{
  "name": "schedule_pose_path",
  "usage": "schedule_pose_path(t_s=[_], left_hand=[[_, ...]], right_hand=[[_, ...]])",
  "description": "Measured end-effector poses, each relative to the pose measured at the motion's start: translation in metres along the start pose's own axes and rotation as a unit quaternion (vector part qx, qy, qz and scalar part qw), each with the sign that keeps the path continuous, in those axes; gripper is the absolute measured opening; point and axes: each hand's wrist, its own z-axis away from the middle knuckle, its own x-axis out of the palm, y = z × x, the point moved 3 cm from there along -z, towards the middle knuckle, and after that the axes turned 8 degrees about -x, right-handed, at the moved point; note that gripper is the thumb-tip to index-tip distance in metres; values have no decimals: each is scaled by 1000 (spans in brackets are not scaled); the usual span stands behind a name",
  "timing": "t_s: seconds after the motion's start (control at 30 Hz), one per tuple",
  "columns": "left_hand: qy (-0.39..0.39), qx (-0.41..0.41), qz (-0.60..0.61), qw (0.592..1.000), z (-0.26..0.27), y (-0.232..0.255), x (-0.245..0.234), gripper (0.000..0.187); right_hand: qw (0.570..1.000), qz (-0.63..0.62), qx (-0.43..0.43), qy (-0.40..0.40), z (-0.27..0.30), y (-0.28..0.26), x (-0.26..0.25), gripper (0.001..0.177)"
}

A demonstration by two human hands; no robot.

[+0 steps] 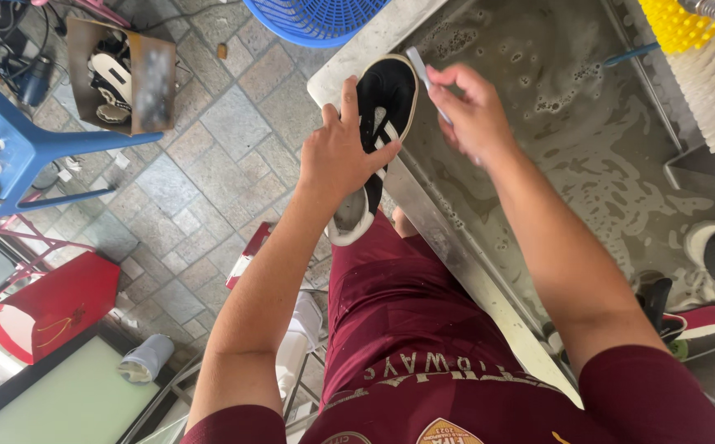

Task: The person sprays a black and white sneaker with a blue handheld sprayer, then scrubs the shoe with a white brush. The person rinses the shoe under a faucet and continues to scrub the shoe with the brush.

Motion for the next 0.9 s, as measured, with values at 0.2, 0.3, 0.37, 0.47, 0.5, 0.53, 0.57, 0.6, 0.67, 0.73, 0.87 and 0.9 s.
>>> schedule_pose_path(t_s=[0.2, 0.3, 0.37, 0.47, 0.5, 0.53, 0.57, 0.6, 0.67, 0.73, 0.87, 0.9], left_hand=[[8, -54, 124, 991, 6, 7, -2, 115], [5, -58, 144, 988, 7, 9, -6, 115], [10, -72, 166, 983, 9, 9, -8, 114], [10, -83, 189, 978, 9, 8, -4, 113], [12, -87, 195, 977, 9, 6, -3, 113], [25, -76, 219, 972, 10, 3, -3, 112], [40, -65, 244, 967, 11, -1, -2, 111], [54, -53, 270, 960, 12, -5, -1, 110], [85, -42, 320, 943, 18, -11, 2, 109], [77, -61, 379, 920, 25, -16, 5, 110], [8, -72, 498, 864, 21, -25, 12, 119], [-1, -55, 524, 850, 20, -28, 14, 121]], right_hand=[[987, -147, -12, 66, 63, 50, 21, 12], [974, -209, -6, 82, 80, 55, 35, 11], [974, -208, 13, 90, 91, 54, 43, 12], [975, -215, 36, 38, 114, 51, 55, 16], [976, -211, 40, 31, 121, 47, 57, 17], [977, -206, 44, 24, 128, 43, 58, 18], [978, -200, 48, 16, 130, 39, 57, 19], [986, -154, 58, 17, 130, 36, 56, 19], [995, -60, 84, 18, 131, 31, 56, 18], [997, -72, 15, -18, 119, 23, 55, 14], [997, -54, -11, -48, 101, 7, 57, 12], [998, -33, -12, -55, 103, 1, 58, 12]])
